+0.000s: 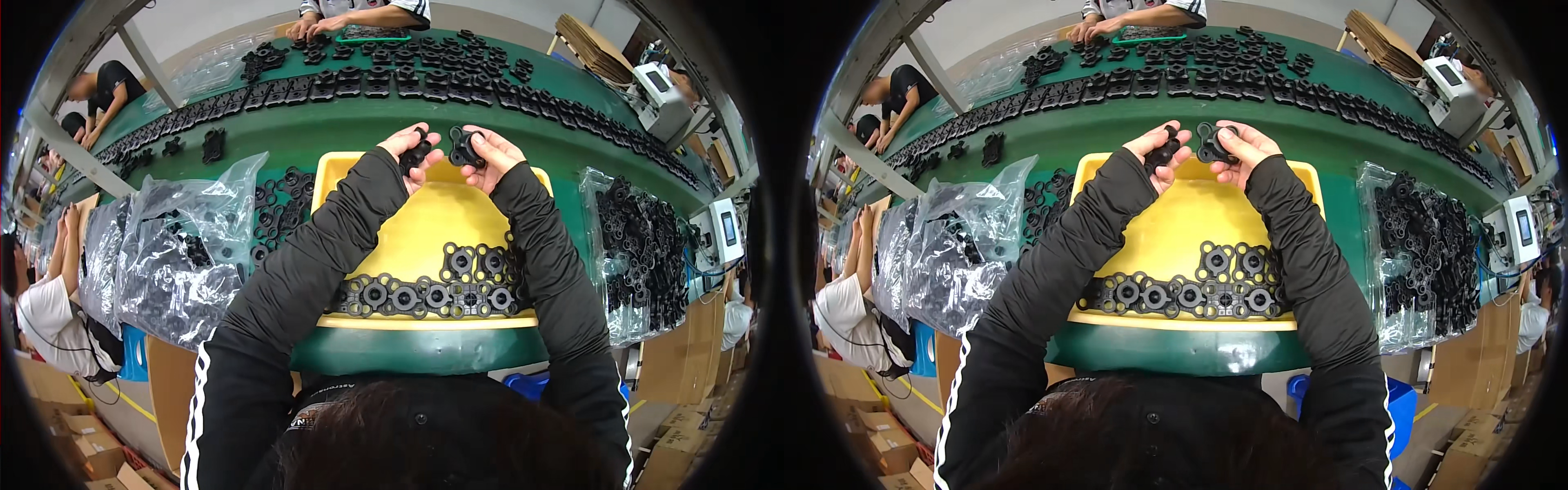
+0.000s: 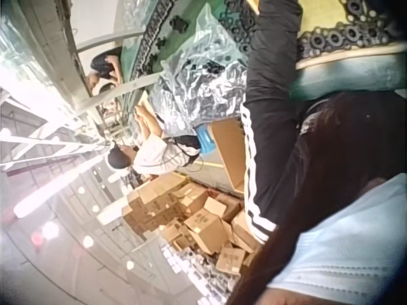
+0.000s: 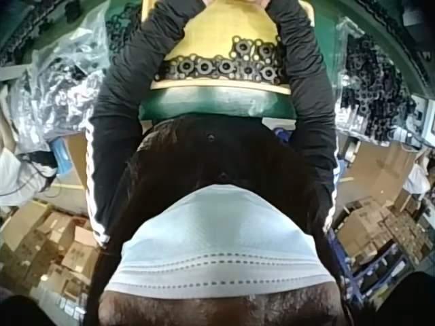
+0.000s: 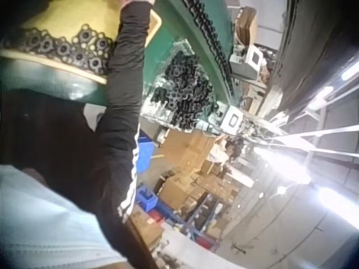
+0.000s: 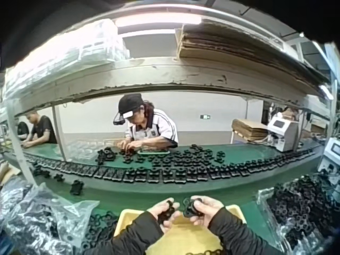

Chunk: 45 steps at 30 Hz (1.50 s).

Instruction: The person assembles plastic parts by picking components from plastic bags and a tray, and pressing small round pieces into plastic brackets by hand.

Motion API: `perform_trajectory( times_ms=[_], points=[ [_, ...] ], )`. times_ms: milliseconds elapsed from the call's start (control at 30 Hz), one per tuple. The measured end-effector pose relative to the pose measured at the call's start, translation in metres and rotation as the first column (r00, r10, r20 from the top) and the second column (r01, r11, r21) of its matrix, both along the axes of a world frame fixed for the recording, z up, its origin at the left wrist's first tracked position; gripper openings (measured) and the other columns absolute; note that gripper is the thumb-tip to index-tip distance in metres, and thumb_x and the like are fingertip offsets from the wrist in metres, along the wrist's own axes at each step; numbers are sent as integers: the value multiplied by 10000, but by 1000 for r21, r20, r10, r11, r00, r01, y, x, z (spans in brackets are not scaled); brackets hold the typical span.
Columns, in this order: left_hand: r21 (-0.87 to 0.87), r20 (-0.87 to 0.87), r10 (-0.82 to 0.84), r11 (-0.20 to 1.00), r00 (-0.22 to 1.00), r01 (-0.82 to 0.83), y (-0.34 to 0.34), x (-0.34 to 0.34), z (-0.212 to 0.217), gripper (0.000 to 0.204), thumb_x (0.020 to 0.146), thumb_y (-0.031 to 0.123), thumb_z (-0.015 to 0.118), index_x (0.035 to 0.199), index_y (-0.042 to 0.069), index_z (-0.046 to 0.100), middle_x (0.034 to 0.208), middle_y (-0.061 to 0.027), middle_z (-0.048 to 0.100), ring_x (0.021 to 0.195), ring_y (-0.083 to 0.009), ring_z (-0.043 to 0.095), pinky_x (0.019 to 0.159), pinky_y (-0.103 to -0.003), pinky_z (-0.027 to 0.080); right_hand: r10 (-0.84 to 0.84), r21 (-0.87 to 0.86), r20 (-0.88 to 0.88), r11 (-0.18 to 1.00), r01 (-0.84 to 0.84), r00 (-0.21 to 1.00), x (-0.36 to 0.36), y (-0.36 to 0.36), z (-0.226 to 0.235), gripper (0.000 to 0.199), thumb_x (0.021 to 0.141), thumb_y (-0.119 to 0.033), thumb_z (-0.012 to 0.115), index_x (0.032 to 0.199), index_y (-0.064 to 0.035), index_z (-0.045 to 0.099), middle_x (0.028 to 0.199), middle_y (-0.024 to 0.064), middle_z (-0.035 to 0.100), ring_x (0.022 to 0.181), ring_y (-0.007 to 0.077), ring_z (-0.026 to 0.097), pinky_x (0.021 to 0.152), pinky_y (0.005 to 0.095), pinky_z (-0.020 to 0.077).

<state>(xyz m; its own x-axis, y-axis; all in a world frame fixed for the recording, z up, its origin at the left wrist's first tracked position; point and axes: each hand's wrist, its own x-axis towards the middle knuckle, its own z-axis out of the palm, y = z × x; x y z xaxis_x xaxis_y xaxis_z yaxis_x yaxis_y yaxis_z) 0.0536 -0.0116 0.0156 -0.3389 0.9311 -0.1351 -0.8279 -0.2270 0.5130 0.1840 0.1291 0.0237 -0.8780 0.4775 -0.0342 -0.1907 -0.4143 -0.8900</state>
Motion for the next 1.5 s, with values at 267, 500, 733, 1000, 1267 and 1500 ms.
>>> perform_trajectory(
  times_ms=[267, 500, 733, 1000, 1267, 1500],
  points=[
    [35, -113, 11, 999, 993, -7, 5, -4, -10, 305, 799, 75, 506, 1096, 44, 444, 903, -72, 552, 704, -117, 544, 409, -150, 347, 142, 90, -40, 986, -138, 989, -2, -2, 0, 310, 791, -116, 557, 1058, -2, 448, 800, 114, 548, 519, 137, 537, 432, 186, 442],
    [-73, -448, 85, 989, 890, -131, 5, 5, -7, 251, 782, 97, 548, 1020, 28, 509, 802, -58, 560, 582, -78, 520, 389, -141, 336, 164, 178, 9, 970, -163, 986, -2, -3, -3, 287, 821, -109, 495, 1073, 7, 421, 791, 122, 536, 534, 129, 530, 449, 182, 447],
    [-48, -725, 183, 949, 664, -313, 4, 24, 15, 190, 742, 132, 606, 900, 30, 576, 643, -25, 552, 464, -56, 473, 396, -136, 341, 209, 17, -106, 978, -209, 972, 1, 4, -5, 280, 793, -118, 554, 1004, 22, 438, 785, 127, 543, 524, 148, 552, 450, 203, 476],
    [-77, -603, 126, 973, 788, -215, -2, 15, 13, 217, 746, 127, 601, 934, 26, 561, 686, -25, 552, 493, -50, 481, 395, -136, 340, 144, 169, -28, 976, -137, 989, 0, -2, -1, 257, 792, -113, 555, 976, 12, 426, 768, 122, 536, 529, 149, 551, 469, 208, 486],
    [-63, -715, 151, 958, 682, -279, -3, 15, 15, 257, 753, 100, 552, 1005, 53, 532, 677, -17, 553, 511, -57, 507, 393, -142, 342, 98, 168, -18, 981, -94, 995, -5, -4, -7, 322, 752, -97, 610, 982, 10, 412, 767, 119, 542, 524, 151, 557, 468, 212, 499],
    [-105, -726, 81, 968, 683, -227, -3, 15, 16, 274, 759, 84, 521, 1032, 61, 514, 751, -43, 559, 549, -63, 523, 409, -140, 352, 74, 193, 21, 978, -77, 997, -5, -6, -8, 305, 755, -101, 607, 965, 13, 419, 772, 117, 545, 521, 146, 552, 466, 210, 495]
  ],
)
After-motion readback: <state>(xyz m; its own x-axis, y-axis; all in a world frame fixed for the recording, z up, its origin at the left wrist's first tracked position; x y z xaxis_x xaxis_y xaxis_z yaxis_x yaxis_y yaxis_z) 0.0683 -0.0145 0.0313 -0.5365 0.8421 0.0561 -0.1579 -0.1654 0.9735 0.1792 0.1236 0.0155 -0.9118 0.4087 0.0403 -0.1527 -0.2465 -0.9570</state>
